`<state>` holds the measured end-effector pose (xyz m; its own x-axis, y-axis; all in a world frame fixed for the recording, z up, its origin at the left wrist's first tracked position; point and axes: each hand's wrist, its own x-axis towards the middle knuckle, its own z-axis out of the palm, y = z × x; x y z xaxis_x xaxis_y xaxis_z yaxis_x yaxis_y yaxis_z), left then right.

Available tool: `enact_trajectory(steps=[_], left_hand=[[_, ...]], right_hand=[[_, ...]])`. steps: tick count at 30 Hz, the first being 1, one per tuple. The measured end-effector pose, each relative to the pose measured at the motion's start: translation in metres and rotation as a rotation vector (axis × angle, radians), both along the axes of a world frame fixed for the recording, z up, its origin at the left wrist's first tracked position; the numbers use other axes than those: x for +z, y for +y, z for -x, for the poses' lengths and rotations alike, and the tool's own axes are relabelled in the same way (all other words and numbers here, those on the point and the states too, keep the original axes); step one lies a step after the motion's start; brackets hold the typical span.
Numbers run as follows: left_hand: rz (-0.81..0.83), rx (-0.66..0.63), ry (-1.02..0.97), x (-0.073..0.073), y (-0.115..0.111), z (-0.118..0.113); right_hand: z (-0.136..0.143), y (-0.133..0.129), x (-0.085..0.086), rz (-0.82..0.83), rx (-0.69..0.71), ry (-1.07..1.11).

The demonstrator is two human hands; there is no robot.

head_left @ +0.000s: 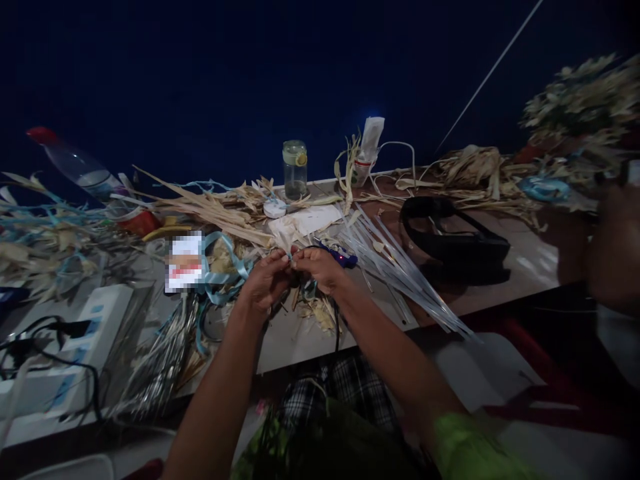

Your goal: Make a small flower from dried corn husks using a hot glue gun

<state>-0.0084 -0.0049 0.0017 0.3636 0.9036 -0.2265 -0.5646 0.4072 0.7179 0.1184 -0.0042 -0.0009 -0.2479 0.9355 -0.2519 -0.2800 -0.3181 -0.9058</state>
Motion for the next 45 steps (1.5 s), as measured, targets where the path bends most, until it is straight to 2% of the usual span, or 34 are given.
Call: enact_trajectory(steps=[4, 11, 14, 17, 21, 24, 27, 34, 38, 42, 45], left_hand=[[0.037, 0.027, 0.062, -0.002, 0.002, 0.001], [0.034, 0.078, 0.163, -0.003, 0.001, -0.003], [0.057, 0.097, 0.152, -0.004, 0.001, -0.002], [0.074, 0.068, 0.068, -0.001, 0.000, 0.001], [0.027, -0.031, -0.059, 0.004, -0.001, 0.004], [0.005, -0.063, -0.026, 0.003, -0.002, 0.004], [-0.001, -0.062, 0.033, -0.001, -0.002, 0.004], [0.077, -0.042, 0.056, 0.000, -0.001, 0.005], [0.082, 0.029, 0.070, -0.002, 0.001, 0.002], [0.102, 0.115, 0.129, -0.004, 0.001, -0.002], [0.075, 0.058, 0.061, -0.002, 0.001, -0.001]], right_hand=[[-0.001, 0.001, -0.001, 0.003, -0.015, -0.042], [0.005, 0.002, -0.013, -0.128, -0.060, -0.196], [0.005, 0.002, -0.013, -0.190, -0.073, -0.262], [0.003, 0.001, -0.007, -0.128, -0.084, -0.121], [-0.004, 0.001, 0.001, 0.046, 0.020, 0.043], [-0.008, 0.002, 0.002, 0.068, 0.126, 0.076], [-0.008, 0.001, 0.001, 0.067, 0.152, 0.077], [-0.001, 0.000, -0.002, 0.034, 0.092, -0.003], [0.003, 0.001, -0.012, -0.095, -0.020, -0.109], [0.005, 0.003, -0.019, -0.225, -0.128, -0.303], [0.003, 0.001, -0.014, -0.213, -0.097, -0.253]])
